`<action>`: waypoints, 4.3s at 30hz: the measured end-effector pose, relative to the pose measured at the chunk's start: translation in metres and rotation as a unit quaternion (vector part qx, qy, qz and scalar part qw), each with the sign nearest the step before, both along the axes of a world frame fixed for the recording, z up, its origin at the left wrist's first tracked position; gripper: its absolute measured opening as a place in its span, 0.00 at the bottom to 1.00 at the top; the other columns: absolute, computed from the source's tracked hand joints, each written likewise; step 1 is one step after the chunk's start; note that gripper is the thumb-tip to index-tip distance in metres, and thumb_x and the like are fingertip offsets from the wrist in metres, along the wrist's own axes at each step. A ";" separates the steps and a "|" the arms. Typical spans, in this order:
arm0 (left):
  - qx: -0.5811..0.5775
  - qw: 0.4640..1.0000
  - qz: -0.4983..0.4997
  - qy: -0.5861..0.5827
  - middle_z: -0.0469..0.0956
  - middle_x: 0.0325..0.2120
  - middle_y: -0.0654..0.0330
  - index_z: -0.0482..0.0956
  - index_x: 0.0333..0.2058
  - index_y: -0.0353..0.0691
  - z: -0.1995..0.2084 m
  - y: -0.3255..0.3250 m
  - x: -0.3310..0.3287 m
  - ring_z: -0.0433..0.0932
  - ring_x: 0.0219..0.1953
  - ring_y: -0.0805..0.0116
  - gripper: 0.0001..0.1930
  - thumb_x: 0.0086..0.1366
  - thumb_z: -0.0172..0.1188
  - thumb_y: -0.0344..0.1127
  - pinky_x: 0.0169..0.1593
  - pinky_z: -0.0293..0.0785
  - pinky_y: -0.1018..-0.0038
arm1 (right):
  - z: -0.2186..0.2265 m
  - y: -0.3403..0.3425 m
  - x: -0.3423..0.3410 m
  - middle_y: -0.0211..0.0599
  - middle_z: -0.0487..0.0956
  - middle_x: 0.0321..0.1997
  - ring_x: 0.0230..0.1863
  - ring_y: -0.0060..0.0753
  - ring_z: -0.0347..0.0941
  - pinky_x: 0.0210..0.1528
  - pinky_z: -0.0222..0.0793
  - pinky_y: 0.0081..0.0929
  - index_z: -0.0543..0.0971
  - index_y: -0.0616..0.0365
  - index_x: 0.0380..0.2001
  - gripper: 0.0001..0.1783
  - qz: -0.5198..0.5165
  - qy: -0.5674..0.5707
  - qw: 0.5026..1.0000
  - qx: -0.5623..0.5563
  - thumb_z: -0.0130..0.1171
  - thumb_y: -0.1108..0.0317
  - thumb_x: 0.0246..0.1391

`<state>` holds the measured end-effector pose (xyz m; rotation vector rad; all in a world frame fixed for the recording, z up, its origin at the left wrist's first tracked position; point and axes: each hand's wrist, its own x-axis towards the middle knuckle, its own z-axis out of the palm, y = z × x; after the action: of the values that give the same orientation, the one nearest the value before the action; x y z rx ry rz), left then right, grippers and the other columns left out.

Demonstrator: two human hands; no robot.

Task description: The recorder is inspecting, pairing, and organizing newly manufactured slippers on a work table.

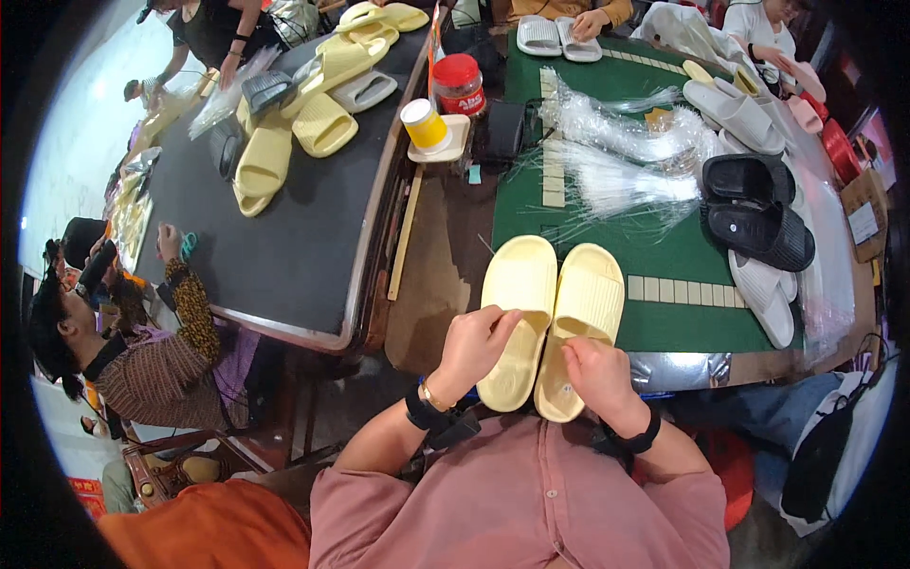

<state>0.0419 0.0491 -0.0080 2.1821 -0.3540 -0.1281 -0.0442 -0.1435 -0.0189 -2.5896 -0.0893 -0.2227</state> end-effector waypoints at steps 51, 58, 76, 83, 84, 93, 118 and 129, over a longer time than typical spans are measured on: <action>-0.094 0.988 -0.115 -0.053 0.78 0.28 0.59 0.79 0.35 0.33 -0.019 -0.065 0.078 0.76 0.28 0.74 0.07 0.60 0.62 0.31 0.33 0.73 0.77 | -0.018 -0.037 0.102 0.31 0.78 0.24 0.26 0.18 0.72 0.31 0.69 0.21 0.77 0.63 0.31 0.04 -0.081 -0.079 0.934 0.338 0.57 0.74 0.54; -0.100 0.984 -0.126 -0.082 0.79 0.29 0.55 0.81 0.34 0.35 -0.027 -0.067 0.078 0.78 0.30 0.66 0.06 0.59 0.62 0.31 0.35 0.75 0.73 | -0.017 -0.037 0.100 0.32 0.77 0.27 0.30 0.19 0.71 0.35 0.69 0.19 0.77 0.65 0.31 0.04 -0.053 -0.084 0.919 0.382 0.56 0.75 0.54; -0.111 0.979 -0.140 -0.099 0.76 0.26 0.53 0.78 0.28 0.34 -0.031 -0.066 0.076 0.76 0.30 0.57 0.05 0.56 0.59 0.30 0.35 0.72 0.68 | -0.017 -0.034 0.101 0.37 0.73 0.26 0.25 0.29 0.69 0.29 0.66 0.25 0.76 0.64 0.27 0.02 -0.022 -0.081 0.959 0.272 0.59 0.77 0.49; -0.116 0.978 -0.134 -0.109 0.76 0.25 0.53 0.77 0.28 0.33 -0.033 -0.067 0.076 0.76 0.28 0.57 0.05 0.56 0.59 0.29 0.33 0.72 0.68 | -0.016 -0.032 0.101 0.37 0.73 0.25 0.25 0.30 0.69 0.29 0.66 0.25 0.76 0.64 0.27 0.01 -0.020 -0.087 0.963 0.253 0.58 0.78 0.48; -0.116 0.977 -0.138 -0.111 0.76 0.25 0.53 0.77 0.28 0.33 -0.033 -0.067 0.076 0.76 0.28 0.57 0.05 0.56 0.59 0.29 0.33 0.72 0.68 | -0.016 -0.033 0.101 0.36 0.73 0.25 0.26 0.28 0.69 0.29 0.66 0.25 0.76 0.64 0.27 0.01 -0.023 -0.080 0.963 0.255 0.58 0.77 0.49; -0.156 0.984 -0.014 -0.086 0.76 0.31 0.51 0.77 0.34 0.33 -0.027 -0.051 0.088 0.77 0.34 0.58 0.07 0.59 0.59 0.31 0.38 0.73 0.69 | -0.034 -0.053 0.106 0.26 0.70 0.27 0.29 0.19 0.65 0.34 0.64 0.20 0.71 0.61 0.30 0.04 -0.100 -0.116 0.899 0.411 0.52 0.73 0.59; -0.215 0.851 0.476 -0.062 0.81 0.38 0.51 0.78 0.43 0.33 0.008 0.283 0.278 0.80 0.40 0.60 0.19 0.54 0.62 0.37 0.45 0.72 0.68 | -0.059 -0.199 -0.012 0.31 0.75 0.34 0.25 0.18 0.67 0.27 0.63 0.18 0.71 0.59 0.52 0.20 -0.211 -0.059 0.925 0.311 0.55 0.73 0.54; -0.525 0.738 0.374 -0.201 0.76 0.39 0.58 0.71 0.45 0.37 0.038 0.221 0.091 0.75 0.39 0.63 0.12 0.64 0.48 0.32 0.42 0.73 0.68 | -0.025 -0.051 0.023 0.60 0.79 0.39 0.42 0.63 0.75 0.40 0.70 0.49 0.64 0.60 0.58 0.36 -0.190 0.076 0.973 0.104 0.66 0.64 0.46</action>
<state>0.1332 0.2702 0.0302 1.0340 0.2302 0.8226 -0.0215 -0.1948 -0.0436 -2.3825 0.4639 -0.1602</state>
